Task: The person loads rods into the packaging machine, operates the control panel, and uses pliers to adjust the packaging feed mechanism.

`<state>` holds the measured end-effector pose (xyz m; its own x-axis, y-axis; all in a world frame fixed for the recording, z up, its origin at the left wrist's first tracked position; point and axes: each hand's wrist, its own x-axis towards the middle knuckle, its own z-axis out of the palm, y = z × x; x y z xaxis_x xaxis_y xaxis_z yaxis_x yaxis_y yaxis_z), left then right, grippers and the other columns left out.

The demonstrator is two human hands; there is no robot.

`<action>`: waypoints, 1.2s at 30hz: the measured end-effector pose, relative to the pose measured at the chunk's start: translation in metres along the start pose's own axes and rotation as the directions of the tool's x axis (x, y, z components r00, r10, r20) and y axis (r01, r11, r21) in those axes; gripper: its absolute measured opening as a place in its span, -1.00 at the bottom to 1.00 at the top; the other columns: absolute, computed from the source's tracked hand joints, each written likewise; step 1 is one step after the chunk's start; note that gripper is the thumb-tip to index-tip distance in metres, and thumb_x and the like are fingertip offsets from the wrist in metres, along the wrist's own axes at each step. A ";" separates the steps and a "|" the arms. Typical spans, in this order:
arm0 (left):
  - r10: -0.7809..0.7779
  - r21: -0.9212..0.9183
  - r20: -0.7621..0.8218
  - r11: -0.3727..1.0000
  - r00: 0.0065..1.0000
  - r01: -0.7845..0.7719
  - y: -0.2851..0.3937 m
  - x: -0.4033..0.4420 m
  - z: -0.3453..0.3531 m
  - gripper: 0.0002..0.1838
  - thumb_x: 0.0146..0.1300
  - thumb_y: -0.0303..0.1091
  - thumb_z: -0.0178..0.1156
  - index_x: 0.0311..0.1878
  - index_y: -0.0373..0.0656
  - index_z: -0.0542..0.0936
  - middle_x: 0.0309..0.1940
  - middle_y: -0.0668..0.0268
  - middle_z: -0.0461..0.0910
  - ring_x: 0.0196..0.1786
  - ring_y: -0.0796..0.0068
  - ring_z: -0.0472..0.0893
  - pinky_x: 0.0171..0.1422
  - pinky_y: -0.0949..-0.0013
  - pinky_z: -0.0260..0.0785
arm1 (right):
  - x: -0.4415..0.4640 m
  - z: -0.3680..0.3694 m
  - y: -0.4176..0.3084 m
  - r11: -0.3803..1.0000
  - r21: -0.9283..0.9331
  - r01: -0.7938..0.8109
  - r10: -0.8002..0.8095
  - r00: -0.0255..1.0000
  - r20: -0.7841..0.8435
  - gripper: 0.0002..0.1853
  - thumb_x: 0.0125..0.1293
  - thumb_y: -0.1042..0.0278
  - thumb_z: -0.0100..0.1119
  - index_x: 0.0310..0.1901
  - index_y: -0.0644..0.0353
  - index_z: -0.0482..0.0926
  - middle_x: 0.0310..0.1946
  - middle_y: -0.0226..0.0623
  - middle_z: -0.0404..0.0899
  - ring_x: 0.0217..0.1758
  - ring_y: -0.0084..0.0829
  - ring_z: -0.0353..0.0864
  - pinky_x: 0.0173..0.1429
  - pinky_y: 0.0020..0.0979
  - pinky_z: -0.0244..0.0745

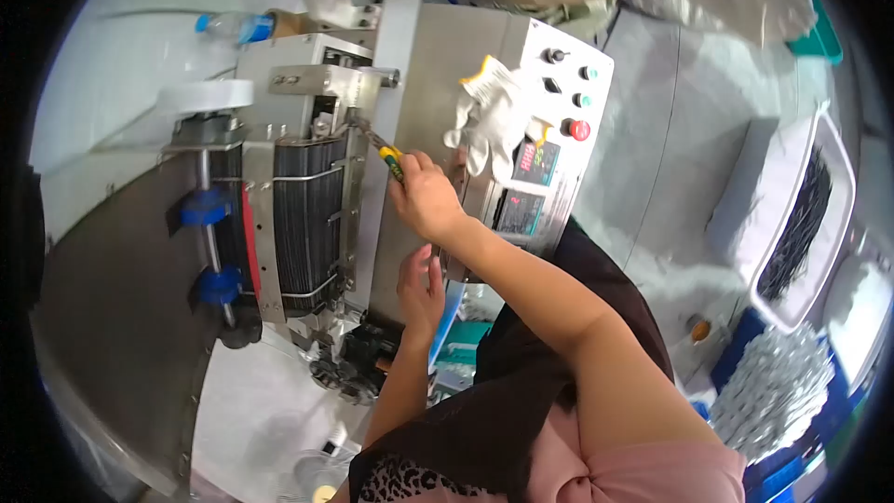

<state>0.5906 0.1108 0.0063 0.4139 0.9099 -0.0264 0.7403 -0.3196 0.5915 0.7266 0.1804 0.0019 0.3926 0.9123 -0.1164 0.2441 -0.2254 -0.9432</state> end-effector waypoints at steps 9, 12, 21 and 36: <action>-0.517 -0.864 0.315 0.190 0.796 0.466 0.022 0.075 -0.008 -0.55 0.27 -0.04 -0.28 0.02 -0.21 0.30 -0.02 0.25 0.35 0.05 0.43 0.34 0.11 0.36 0.15 | 0.009 0.001 -0.010 0.985 0.047 -0.163 0.158 0.983 0.094 -0.66 0.04 0.32 -0.06 -0.16 0.32 0.27 -0.06 -0.05 0.27 -0.08 -0.02 0.34 -0.10 -0.04 0.29; -0.429 -0.857 0.405 0.129 0.807 0.498 0.024 0.085 -0.011 -0.44 0.25 0.06 -0.35 0.12 -0.19 0.18 0.10 0.24 0.22 0.17 0.39 0.20 0.22 0.31 0.02 | 0.015 -0.012 -0.017 0.980 -0.039 -0.194 0.198 0.959 0.200 -0.68 0.02 0.35 -0.05 -0.20 0.36 0.26 -0.12 0.01 0.33 -0.18 0.05 0.38 -0.09 -0.10 0.30; -0.162 -0.842 0.537 -0.166 0.828 0.514 0.035 0.128 -0.011 -0.32 0.17 0.18 -0.31 0.17 -0.20 0.12 0.16 0.18 0.13 0.20 0.26 0.15 0.25 0.23 -0.03 | 0.030 -0.031 -0.037 0.917 -0.391 -0.077 0.194 0.944 0.269 -0.67 -0.02 0.35 0.02 -0.20 0.29 0.30 -0.17 -0.11 0.33 -0.13 -0.10 0.38 -0.13 -0.11 0.31; -0.096 -0.671 0.732 -0.269 0.675 0.690 0.026 0.177 -0.016 -0.75 0.12 -0.15 0.03 -0.28 -0.13 0.39 -0.18 0.27 0.44 -0.07 0.38 0.42 0.05 0.32 0.26 | 0.032 -0.027 -0.065 0.843 -0.521 -0.135 0.233 0.964 0.128 -0.59 -0.02 0.37 -0.01 -0.07 0.26 0.28 -0.14 -0.06 0.36 -0.11 -0.10 0.42 -0.08 -0.26 0.37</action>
<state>0.6745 0.2677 0.0298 0.5960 0.4509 -0.6644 -0.2693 0.8918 0.3636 0.7475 0.2153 0.0674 0.3217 0.8706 -0.3721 0.6151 -0.4910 -0.6169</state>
